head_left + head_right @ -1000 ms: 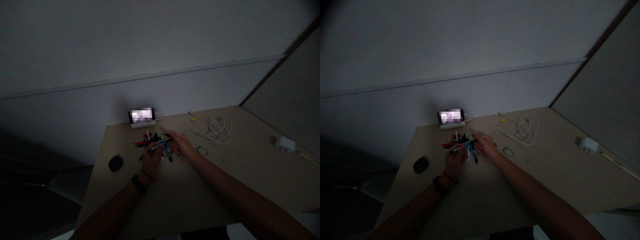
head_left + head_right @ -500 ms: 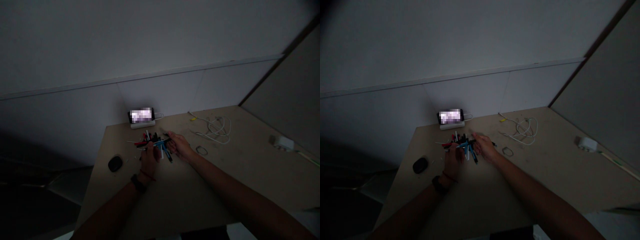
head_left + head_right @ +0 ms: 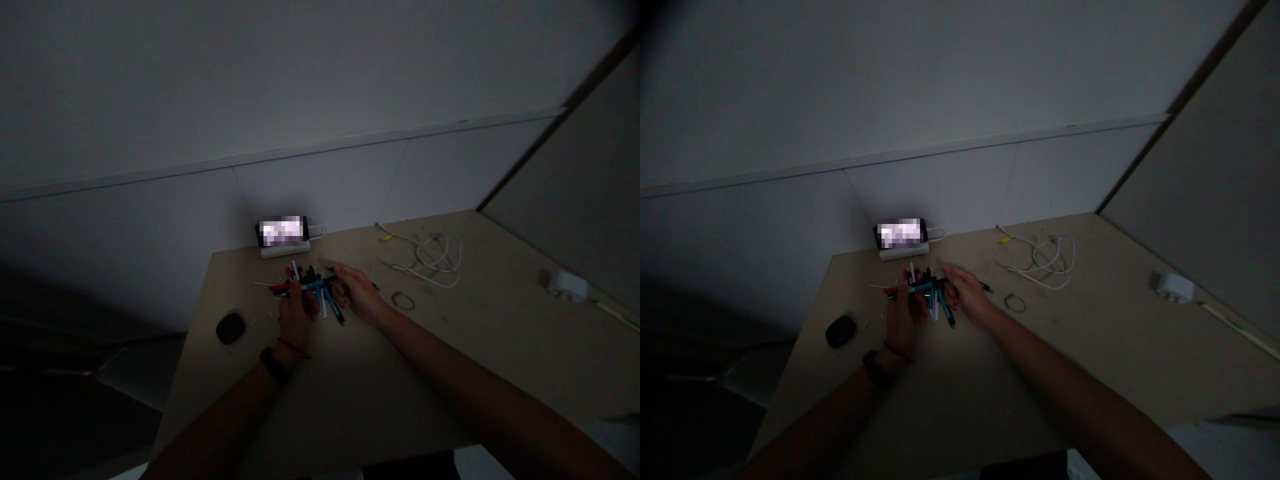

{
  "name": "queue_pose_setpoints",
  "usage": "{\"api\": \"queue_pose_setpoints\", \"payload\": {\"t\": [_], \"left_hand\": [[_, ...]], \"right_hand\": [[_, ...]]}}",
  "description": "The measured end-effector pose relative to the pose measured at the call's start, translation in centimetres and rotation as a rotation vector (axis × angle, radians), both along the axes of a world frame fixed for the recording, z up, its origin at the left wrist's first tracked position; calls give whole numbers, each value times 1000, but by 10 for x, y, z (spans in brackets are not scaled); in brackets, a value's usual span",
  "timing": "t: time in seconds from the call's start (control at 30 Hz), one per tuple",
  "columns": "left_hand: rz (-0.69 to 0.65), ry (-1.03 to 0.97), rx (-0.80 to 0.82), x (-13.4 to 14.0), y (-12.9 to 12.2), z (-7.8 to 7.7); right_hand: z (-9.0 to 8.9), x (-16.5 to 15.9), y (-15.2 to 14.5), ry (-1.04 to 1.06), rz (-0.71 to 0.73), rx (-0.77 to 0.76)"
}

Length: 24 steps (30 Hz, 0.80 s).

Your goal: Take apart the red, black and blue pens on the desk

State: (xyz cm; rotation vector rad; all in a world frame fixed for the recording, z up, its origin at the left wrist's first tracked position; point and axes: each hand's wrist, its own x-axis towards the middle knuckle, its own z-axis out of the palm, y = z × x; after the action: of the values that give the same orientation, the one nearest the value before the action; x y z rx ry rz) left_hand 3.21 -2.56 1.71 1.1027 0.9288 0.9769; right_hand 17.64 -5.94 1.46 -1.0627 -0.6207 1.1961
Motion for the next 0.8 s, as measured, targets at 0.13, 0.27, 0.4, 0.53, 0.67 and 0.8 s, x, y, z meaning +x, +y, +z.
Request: {"api": "queue_pose_setpoints", "payload": {"t": [0.13,0.27,0.4,0.53,0.67,0.8], "left_hand": [[17,-20,-48,0,3,-2],[38,-42,-86,0,7,-7],[31,-45,-72,0,10,-14],[22,-44,-62,0,10,-16],[20,-54,-69,0,10,-15],[23,-48,-64,-1,11,-15]], "right_hand": [[-1,1,-1,-6,56,7],[-1,2,-2,-24,95,29],[0,2,-2,13,72,65],[0,1,-3,-17,69,48],[1,0,-3,-34,56,49],[2,0,-4,-31,6,80]]}}
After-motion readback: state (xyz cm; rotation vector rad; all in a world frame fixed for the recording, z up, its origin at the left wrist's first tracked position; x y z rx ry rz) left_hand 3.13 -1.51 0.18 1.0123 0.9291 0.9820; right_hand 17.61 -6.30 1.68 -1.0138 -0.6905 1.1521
